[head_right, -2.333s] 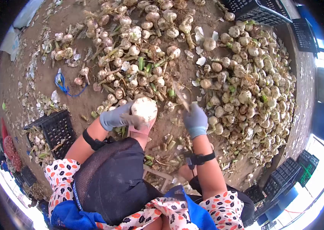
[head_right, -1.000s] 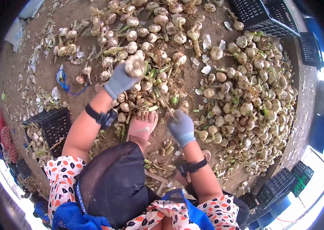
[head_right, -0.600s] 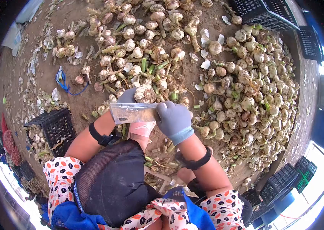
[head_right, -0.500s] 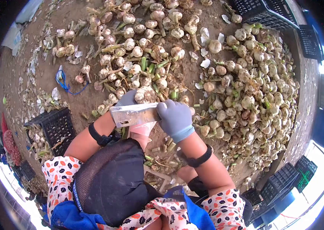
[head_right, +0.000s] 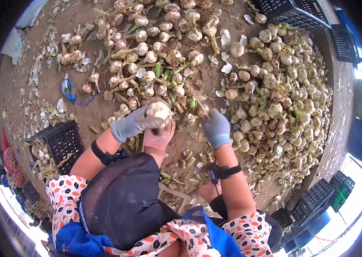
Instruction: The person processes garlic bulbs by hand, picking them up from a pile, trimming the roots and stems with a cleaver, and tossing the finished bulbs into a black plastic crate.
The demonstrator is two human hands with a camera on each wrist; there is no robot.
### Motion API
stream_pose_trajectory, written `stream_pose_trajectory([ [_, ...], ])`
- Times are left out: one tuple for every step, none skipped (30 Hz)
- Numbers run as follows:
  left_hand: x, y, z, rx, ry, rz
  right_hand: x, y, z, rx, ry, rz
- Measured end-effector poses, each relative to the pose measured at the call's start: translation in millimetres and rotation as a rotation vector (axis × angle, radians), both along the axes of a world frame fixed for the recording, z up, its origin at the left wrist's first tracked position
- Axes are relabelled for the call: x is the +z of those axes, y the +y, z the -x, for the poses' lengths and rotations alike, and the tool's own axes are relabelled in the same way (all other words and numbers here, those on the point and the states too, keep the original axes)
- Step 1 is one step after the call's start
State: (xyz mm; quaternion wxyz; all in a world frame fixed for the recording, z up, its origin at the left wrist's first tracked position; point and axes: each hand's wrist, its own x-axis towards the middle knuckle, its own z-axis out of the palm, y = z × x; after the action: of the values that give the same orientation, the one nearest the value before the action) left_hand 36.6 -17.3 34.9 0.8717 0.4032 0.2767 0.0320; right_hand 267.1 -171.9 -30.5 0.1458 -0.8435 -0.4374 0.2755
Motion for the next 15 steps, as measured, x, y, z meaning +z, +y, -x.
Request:
stream_pose_trajectory([
  [2.5,2.0,-4.1,-0.002,-0.001,-0.002,-4.3,-3.8,3.9,-0.021,0.116,-0.023],
  [3.4,4.9,-7.5,-0.253,0.008,-0.7,-8.8,-7.5,7.0,-0.043,0.234,-0.045],
  [3.0,7.0,-9.3,-0.503,0.015,-1.398,-3.0,-5.4,11.5,-0.044,0.234,-0.045],
  [-1.8,6.6,-8.0,-0.503,0.014,-1.396,10.2,-0.1,15.6,-0.055,0.392,-0.096],
  [-10.1,5.3,-5.0,-0.526,-0.019,-1.436,22.5,5.5,18.9,-0.067,0.549,-0.147],
  [-14.7,4.1,-3.2,-0.551,-0.052,-1.475,30.7,9.3,21.8,-0.069,0.549,-0.146],
  [-14.9,3.1,-3.5,-0.554,-0.053,-1.475,38.6,13.5,25.3,0.018,0.533,-0.157],
  [-14.9,1.6,-4.3,-0.517,-0.119,-1.513,47.8,18.8,29.3,0.106,0.518,-0.168],
  [-14.4,0.1,-4.9,-0.478,-0.183,-1.549,65.0,27.9,35.2,0.215,0.422,-0.215],
  [-2.5,0.7,-7.5,-0.482,-0.182,-1.548,66.5,33.4,40.7,0.295,0.374,-0.28],
  [12.1,0.1,-7.6,-0.536,-0.194,-1.441,53.4,37.1,43.5,0.218,0.322,-0.169],
  [26.8,-0.5,-9.0,-0.583,-0.206,-1.334,34.6,35.2,44.3,0.143,0.266,-0.057],
  [33.0,5.1,-6.2,-0.515,-0.218,-1.229,15.3,24.1,39.5,0.145,0.256,-0.069],
  [19.3,13.2,4.2,-0.508,-0.222,-1.251,-5.5,8.0,28.4,-0.016,0.254,-0.041],
  [-7.9,17.6,21.4,-0.464,0.001,-1.131,-14.5,-2.9,19.3,-0.17,0.259,-0.006],
])
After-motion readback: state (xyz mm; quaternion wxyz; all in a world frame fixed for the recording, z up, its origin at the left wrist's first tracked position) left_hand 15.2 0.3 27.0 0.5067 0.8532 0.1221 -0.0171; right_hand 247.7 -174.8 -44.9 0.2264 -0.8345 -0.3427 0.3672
